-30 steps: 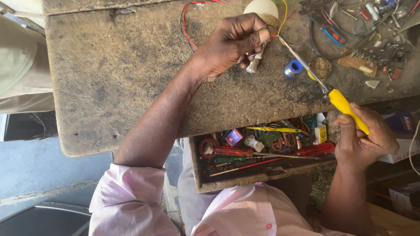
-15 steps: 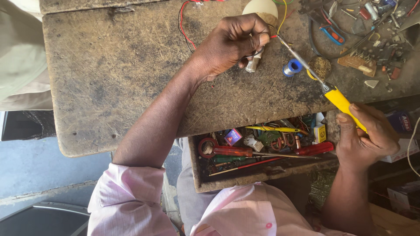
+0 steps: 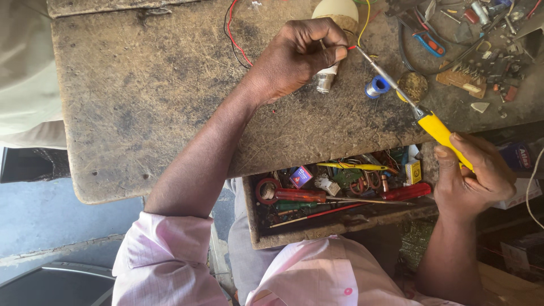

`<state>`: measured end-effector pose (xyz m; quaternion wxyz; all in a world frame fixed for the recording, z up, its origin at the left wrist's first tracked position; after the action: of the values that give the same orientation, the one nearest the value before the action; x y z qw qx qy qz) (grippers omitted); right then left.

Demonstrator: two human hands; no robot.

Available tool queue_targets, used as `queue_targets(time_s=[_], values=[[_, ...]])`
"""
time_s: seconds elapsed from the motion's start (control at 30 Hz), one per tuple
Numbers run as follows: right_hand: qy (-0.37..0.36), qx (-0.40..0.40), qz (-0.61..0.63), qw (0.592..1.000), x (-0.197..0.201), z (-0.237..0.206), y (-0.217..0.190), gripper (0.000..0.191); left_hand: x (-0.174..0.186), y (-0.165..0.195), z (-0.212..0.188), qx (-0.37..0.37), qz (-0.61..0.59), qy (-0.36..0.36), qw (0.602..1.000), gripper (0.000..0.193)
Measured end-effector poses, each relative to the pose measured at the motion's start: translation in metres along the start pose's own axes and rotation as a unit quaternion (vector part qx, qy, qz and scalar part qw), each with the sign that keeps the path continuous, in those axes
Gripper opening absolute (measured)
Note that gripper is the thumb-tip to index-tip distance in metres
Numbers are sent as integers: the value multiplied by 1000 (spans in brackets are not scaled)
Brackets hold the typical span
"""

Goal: The person strips the insulation from a red wire using pliers, twists the exposed strands, and applies flux. They then use a soldering iron to tin the wire and attach it to the metal base of a light bulb. The person repeats the process for a second wire.

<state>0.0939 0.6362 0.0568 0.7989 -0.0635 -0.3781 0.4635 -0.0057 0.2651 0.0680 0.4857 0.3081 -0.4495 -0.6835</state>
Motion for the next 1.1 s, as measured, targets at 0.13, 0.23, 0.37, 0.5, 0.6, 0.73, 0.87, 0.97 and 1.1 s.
queue_targets(time_s=[0.13, 0.23, 0.37, 0.5, 0.6, 0.73, 0.87, 0.97, 1.1], values=[[2, -10, 5, 1000, 0, -5, 4, 23, 1, 0, 0, -21, 46, -2, 999, 7], [1, -10, 2, 1000, 1, -6, 5, 23, 1, 0, 0, -47, 72, 3, 996, 7], [-2, 6, -1, 1000, -1, -5, 4, 23, 1, -2, 0, -22, 105, 9, 994, 6], [-5, -6, -5, 1000, -1, -3, 1, 22, 1, 0, 0, -47, 106, 10, 993, 6], [-2, 4, -5, 1000, -1, -1, -2, 22, 1, -1, -1, -32, 116, 17, 993, 5], [-7, 3, -5, 1000, -3, 0, -3, 22, 1, 0, 0, -38, 109, 18, 993, 5], [-6, 13, -18, 1000, -2, 0, -3, 21, 1, -1, -1, -20, 130, 29, 991, 5], [-4, 17, -21, 1000, -2, -2, -2, 21, 1, -1, 0, -27, 129, 29, 991, 5], [1, 13, 2, 1000, -3, -3, 1, 20, 1, -2, 0, -28, 137, 25, 990, 4]])
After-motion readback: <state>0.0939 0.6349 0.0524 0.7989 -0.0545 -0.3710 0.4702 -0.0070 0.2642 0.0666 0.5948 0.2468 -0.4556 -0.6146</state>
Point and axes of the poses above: each hand's wrist, its own z-axis towards the middle knuckle, its own x-axis out of the back of the hand, y = z × x, the point moved 2 cm from there along z, towards the middle knuckle, and after that the axes turned 1 degree about -x, right-handed, at the moved point
